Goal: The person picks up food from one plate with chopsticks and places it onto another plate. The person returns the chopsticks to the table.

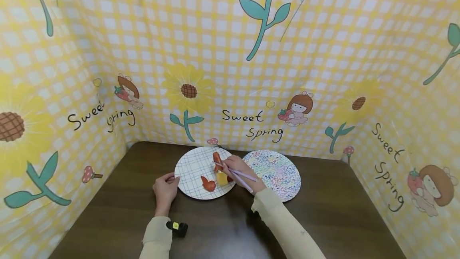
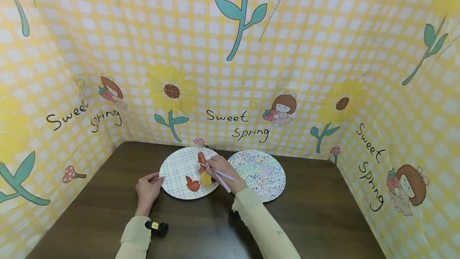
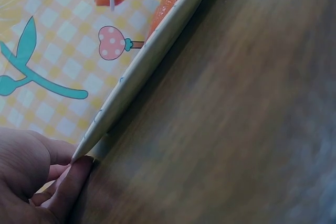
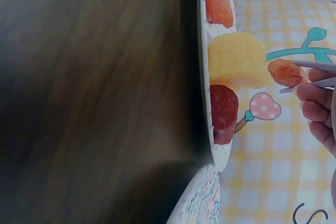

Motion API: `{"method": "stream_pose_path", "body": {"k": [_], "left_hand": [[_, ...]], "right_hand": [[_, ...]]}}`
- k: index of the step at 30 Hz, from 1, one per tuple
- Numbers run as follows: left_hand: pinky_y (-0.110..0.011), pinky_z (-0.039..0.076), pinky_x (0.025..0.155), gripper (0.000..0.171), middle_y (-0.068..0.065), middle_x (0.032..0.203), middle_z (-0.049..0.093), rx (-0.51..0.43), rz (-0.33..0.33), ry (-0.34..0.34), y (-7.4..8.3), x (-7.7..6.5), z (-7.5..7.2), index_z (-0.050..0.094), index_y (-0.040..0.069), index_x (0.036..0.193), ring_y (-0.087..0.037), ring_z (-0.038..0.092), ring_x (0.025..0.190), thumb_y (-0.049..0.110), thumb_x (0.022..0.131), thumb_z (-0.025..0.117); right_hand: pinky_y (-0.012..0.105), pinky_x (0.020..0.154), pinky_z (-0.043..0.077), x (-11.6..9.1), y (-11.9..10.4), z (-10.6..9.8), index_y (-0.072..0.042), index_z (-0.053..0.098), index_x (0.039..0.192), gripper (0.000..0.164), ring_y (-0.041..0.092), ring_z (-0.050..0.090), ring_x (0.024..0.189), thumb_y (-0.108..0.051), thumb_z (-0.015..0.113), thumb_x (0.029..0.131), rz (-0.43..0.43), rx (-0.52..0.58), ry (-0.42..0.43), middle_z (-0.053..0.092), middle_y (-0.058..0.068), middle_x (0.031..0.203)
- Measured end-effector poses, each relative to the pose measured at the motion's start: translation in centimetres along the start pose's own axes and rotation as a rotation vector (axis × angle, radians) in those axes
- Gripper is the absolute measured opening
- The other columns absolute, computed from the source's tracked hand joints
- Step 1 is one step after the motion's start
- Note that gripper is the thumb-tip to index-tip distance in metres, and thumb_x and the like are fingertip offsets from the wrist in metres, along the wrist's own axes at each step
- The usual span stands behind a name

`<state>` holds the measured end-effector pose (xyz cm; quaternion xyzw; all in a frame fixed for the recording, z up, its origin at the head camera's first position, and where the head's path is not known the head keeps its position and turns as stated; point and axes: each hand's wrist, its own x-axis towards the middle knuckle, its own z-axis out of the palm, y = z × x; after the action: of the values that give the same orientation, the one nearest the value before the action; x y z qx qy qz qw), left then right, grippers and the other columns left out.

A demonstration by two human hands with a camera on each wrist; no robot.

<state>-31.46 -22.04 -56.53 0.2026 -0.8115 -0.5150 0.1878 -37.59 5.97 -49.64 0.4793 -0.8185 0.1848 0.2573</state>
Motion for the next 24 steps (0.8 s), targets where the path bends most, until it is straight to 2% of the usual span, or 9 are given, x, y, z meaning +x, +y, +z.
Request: {"method": "stream_pose_path", "body": {"k": [5,9,13,19,24], "left_hand": [[-0.050,0.056,0.085,0.033,-0.026,0.109,0.073,-0.015,0.008,0.000,0.1,0.2,0.3,0.071,-0.006,0.120,-0.038,0.071,0.100,0.014,0.094,0.071],[-0.049,0.057,0.084,0.032,-0.026,0.107,0.073,-0.024,0.007,0.004,0.2,0.2,0.3,0.071,-0.006,0.119,-0.037,0.071,0.100,0.013,0.093,0.072],[-0.049,0.057,0.084,0.031,-0.026,0.106,0.073,-0.025,0.014,0.008,0.2,0.2,0.3,0.072,-0.006,0.118,-0.037,0.072,0.098,0.013,0.093,0.072],[-0.046,0.057,0.082,0.030,-0.025,0.105,0.073,-0.020,0.016,0.017,0.4,0.2,0.2,0.072,-0.006,0.117,-0.036,0.071,0.098,0.013,0.093,0.073],[-0.046,0.057,0.082,0.030,-0.025,0.104,0.073,-0.016,0.014,0.013,0.4,0.1,0.2,0.072,-0.006,0.116,-0.036,0.071,0.097,0.013,0.093,0.073]], "right_hand": [[0.027,0.072,0.046,1.1,0.0,0.3,-0.013,0.062,0.075,0.025,0.015,0.056,0.073,-0.003,0.057,0.098,0.040,0.051,-0.046,0.058,-0.002,0.070],[0.025,0.066,0.042,1.8,-0.5,0.2,-0.009,0.060,0.071,0.031,0.013,0.050,0.067,-0.006,0.054,0.102,0.171,0.225,-0.105,0.051,-0.004,0.064],[0.020,0.059,0.034,2.2,-0.3,1.2,-0.005,0.058,0.068,0.036,0.008,0.040,0.060,-0.008,0.053,0.104,0.278,0.372,-0.112,0.043,-0.005,0.060],[0.019,0.058,0.035,2.3,0.5,3.2,-0.001,0.069,0.079,0.033,0.006,0.042,0.061,-0.012,0.052,0.104,0.351,0.432,-0.145,0.053,-0.006,0.065],[0.018,0.056,0.037,2.3,0.4,3.6,0.000,0.069,0.080,0.037,0.005,0.043,0.058,-0.016,0.049,0.106,0.375,0.458,-0.184,0.056,-0.006,0.065]]}}
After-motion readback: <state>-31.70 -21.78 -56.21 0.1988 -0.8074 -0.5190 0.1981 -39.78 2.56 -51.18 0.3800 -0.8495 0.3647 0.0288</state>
